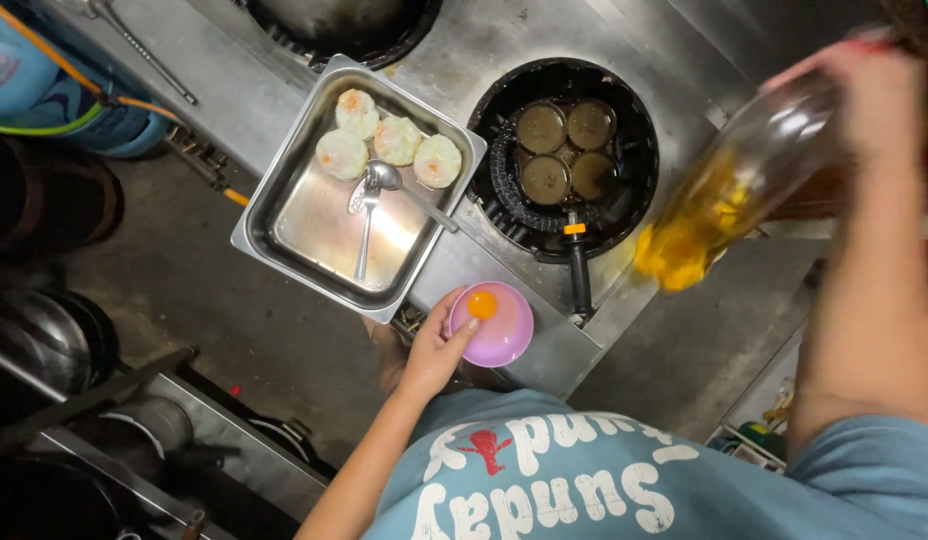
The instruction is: The person fries eggs in a pan, moves them to a tray, adds oil and salt, and cracks a new egg into a bowl.
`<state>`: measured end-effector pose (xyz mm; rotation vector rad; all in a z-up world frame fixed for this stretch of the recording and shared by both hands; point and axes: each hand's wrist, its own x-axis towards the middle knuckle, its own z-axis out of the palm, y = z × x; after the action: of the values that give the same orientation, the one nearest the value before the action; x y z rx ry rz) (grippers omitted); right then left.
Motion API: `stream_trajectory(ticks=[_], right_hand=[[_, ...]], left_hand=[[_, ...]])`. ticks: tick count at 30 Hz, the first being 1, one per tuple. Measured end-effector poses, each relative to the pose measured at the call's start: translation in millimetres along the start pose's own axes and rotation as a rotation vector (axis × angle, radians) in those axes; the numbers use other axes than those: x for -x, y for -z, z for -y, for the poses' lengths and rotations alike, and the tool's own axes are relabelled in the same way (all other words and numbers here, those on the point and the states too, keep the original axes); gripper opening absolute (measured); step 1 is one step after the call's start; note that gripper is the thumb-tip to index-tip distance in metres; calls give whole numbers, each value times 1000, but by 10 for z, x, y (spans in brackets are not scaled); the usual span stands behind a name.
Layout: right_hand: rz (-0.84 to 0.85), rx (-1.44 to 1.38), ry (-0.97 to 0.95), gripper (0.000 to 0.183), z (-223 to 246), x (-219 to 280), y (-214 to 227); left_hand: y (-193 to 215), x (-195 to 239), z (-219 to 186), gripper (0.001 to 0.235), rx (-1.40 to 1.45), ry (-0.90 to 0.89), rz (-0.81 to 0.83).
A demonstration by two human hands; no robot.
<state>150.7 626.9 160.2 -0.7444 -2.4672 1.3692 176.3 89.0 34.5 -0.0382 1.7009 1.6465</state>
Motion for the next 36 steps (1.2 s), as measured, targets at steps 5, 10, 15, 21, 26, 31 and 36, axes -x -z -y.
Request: stream_trajectory(ticks=[5,10,15,21,26,31,36], right_hand=[[178,212,-282,19,37,20,-762],[317,416,-411,32,159,113,-1162],[385,435,-370,30,16,3,-1319],[410,540,-439,39,37,-90,-1419],[416,577,-470,50,42,-126,-1499],[423,607,-465,48,-7,-171,-1594],[448,685,-494,60,7,-191,-1687]], left_hand=[[127,144,-27,69,7,68,-9],[230,204,188,67,72,35,-43],[277,232,292,70,108,61,-68],[316,233,380,69,141,50,-76],[337,204,481,66,175,17,-94],[363,200,533,67,176,4,-97],[387,215,532,67,198,0,-100]])
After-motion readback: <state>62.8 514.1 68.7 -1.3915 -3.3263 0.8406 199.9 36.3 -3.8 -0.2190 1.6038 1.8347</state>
